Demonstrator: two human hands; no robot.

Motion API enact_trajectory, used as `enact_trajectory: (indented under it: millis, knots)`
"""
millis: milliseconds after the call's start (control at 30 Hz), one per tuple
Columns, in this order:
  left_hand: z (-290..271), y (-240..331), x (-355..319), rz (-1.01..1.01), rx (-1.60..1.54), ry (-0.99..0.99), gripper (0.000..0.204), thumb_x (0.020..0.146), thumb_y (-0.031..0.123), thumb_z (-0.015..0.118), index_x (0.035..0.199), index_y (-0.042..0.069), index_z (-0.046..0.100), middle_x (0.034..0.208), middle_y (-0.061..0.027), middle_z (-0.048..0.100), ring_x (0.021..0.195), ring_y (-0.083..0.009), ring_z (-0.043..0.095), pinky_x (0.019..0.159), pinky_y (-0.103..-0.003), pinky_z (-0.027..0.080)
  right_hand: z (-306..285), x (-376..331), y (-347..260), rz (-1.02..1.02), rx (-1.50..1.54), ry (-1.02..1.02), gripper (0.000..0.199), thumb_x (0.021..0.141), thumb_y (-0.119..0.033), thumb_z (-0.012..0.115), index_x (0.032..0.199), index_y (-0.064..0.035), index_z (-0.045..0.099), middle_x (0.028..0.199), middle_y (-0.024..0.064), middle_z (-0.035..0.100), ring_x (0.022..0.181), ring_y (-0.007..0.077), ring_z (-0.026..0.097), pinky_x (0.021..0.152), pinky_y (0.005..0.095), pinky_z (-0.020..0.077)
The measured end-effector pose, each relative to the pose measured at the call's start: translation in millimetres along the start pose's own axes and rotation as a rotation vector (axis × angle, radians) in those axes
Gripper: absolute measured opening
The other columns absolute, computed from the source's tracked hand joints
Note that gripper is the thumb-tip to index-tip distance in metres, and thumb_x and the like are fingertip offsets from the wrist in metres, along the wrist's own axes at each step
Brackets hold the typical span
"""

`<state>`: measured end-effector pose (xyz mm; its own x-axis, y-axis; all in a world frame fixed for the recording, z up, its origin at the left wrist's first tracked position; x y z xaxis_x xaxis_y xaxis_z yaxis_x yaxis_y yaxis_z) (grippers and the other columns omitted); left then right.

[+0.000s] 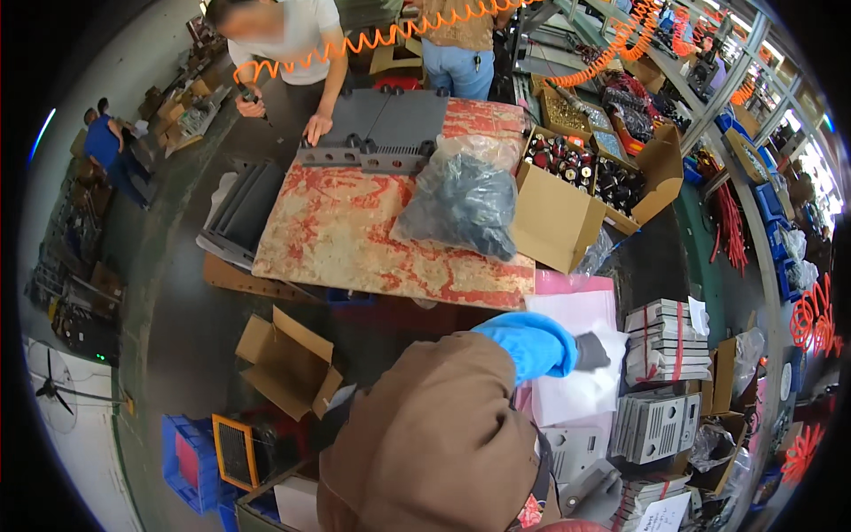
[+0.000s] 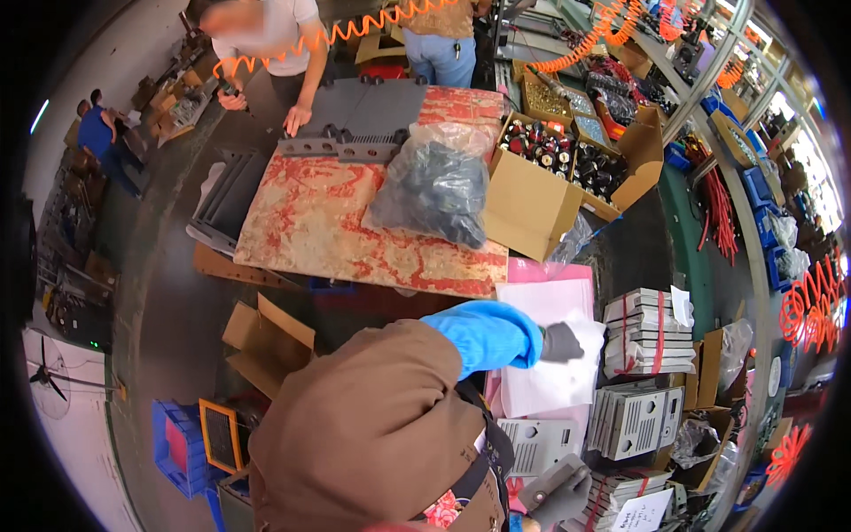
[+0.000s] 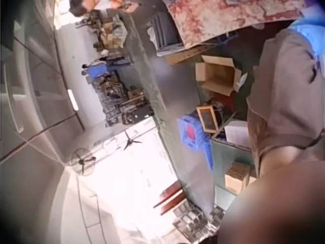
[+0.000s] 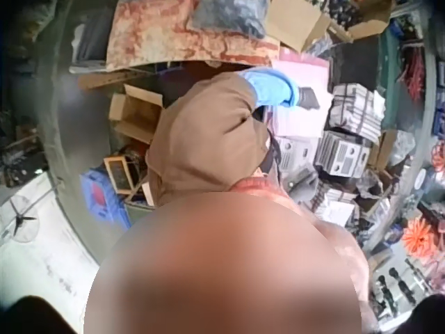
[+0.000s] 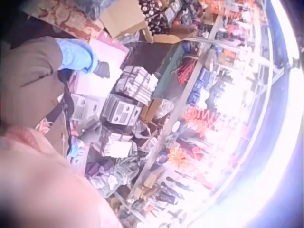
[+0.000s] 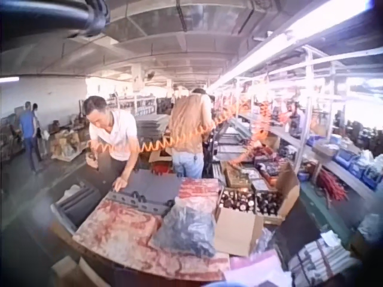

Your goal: The person repeatedly picks up gray electronic control panels and places them into white protective foam sleeves. They handle the items one at a time, sliding each panel into a sleeve and then stacking the packaged units on a pile to the right. The process is continuous and repetitive throughout the clip.

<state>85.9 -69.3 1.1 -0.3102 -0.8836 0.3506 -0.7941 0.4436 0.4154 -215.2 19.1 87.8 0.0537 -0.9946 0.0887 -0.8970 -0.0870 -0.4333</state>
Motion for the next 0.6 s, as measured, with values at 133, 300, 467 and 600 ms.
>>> enact_trajectory:
  millis: [133, 300, 467, 600]
  knots:
    - [-1.0, -28.2, 24.2, -0.042, 0.406, 0.062, 0.014, 0.078, 0.020, 0.062, 0.084, 0.014, 0.073, 0.090, -0.0048, 0.069, 0.089, -0.0272, 0.066, 0.070, -0.045, 0.052, -11.3, -21.2, -7.7, 0.038, -0.021, 0.092, 0.043, 0.102, -0.038, 0.051, 0.109, 0.0000, 0.068, 0.096, 0.0200, 0.071, 0.080, 0.0342, 0.068, 0.070, 0.0416, 0.0513]
    - [-88.1, 46.8, 53.7, -0.055, 0.239, 0.595, 0.014, 0.076, 0.023, 0.062, 0.081, 0.010, 0.066, 0.085, -0.0074, 0.063, 0.082, -0.0265, 0.058, 0.072, -0.041, 0.046, -24.6, -25.9, -33.5, 0.038, 0.008, 0.191, 0.036, 0.101, -0.033, 0.054, 0.115, -0.0010, 0.066, 0.103, 0.0149, 0.071, 0.087, 0.0259, 0.068, 0.077, 0.0338, 0.0525]
    - [-89.4, 134.3, 13.6, -0.335, -0.669, -0.265, 0.043, 0.081, 0.051, 0.070, 0.077, 0.007, 0.071, 0.077, -0.0097, 0.070, 0.077, -0.0282, 0.068, 0.064, -0.042, 0.051, -30.4, -29.4, -72.4, -0.473, -0.213, 0.440, 0.024, 0.096, -0.020, 0.066, 0.110, -0.0001, 0.065, 0.100, 0.0119, 0.070, 0.087, 0.0272, 0.067, 0.074, 0.0357, 0.0538]
    - [-36.4, 151.6, -0.8, -0.543, -1.151, -0.468, 0.047, 0.082, 0.052, 0.070, 0.076, 0.005, 0.071, 0.065, -0.0098, 0.066, 0.061, -0.0268, 0.064, 0.060, -0.041, 0.048, -32.0, -50.5, -86.2, -0.700, -0.298, 0.479, 0.021, 0.092, -0.017, 0.070, 0.108, -0.0031, 0.064, 0.093, 0.0101, 0.066, 0.085, 0.0282, 0.065, 0.070, 0.0383, 0.0539]
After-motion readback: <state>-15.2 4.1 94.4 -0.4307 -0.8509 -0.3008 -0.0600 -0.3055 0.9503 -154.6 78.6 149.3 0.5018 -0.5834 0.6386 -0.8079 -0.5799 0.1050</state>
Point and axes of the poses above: each hand's wrist, its own x-axis towards the middle knuckle, its own z-axis out of the palm, y = z × x, the point moved 5 cm from there along x, towards the middle knuckle
